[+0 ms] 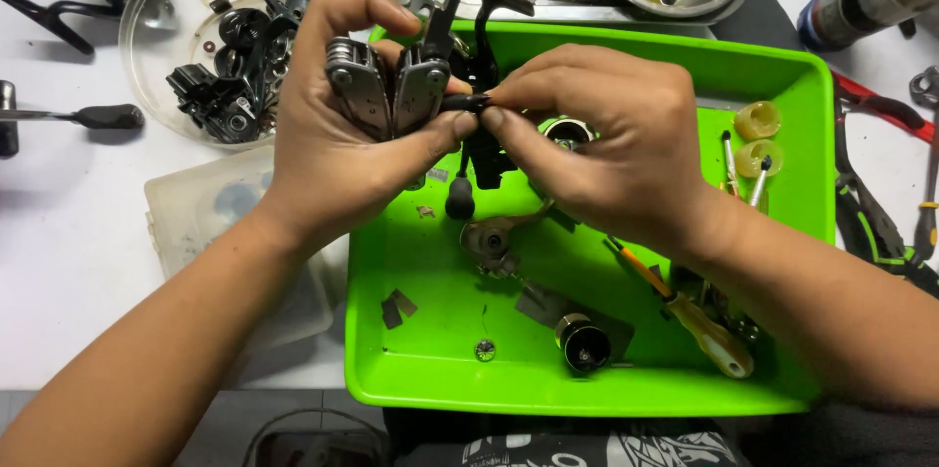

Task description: Disassembling, cleaning, and reassembling various fishing reels on a workbench using hand tools.

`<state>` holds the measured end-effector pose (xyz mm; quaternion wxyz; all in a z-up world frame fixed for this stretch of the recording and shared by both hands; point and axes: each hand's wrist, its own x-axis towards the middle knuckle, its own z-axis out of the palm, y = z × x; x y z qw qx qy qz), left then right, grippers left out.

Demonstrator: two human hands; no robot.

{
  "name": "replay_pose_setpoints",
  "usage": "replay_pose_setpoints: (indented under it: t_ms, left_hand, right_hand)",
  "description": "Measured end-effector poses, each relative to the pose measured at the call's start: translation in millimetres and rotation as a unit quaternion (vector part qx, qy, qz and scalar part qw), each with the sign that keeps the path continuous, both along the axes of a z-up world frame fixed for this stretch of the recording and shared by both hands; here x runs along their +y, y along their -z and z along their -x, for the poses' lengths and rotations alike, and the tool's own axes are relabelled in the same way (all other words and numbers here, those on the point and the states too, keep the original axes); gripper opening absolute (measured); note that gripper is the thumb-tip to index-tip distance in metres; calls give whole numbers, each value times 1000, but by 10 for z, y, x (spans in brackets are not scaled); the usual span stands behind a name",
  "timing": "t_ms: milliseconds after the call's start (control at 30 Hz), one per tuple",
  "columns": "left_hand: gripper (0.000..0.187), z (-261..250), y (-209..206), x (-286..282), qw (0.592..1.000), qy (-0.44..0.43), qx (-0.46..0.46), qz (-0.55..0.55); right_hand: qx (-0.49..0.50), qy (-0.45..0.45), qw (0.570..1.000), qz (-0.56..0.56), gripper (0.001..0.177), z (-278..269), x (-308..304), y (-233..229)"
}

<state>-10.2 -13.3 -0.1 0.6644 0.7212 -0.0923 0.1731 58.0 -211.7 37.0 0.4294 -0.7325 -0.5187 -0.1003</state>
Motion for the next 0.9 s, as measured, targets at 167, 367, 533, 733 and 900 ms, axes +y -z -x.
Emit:
replay_pose_setpoints:
  t_ms: [167,367,533,733,900]
  left_hand:
    - [58,47,-44,26,999,34,-6,2]
    - [60,57,-35,42,999,37,-16,-31]
    - [62,52,-47,10,999,-2,-10,-41]
    - [66,51,-40,61,999,28,-7,-33]
    - [62,31,-24,92,999,33,-12,28]
  right_hand:
    - [103,-15,994,11,4,-36,-41,-29]
    - [401,-24,915,20,12,-134,-50,63]
    - [15,-4,1000,-7,7,26,-24,-81]
    - [461,22,887,3,8,-204,-41,63]
    - [381,-54,923,0,7,-347,-143,40]
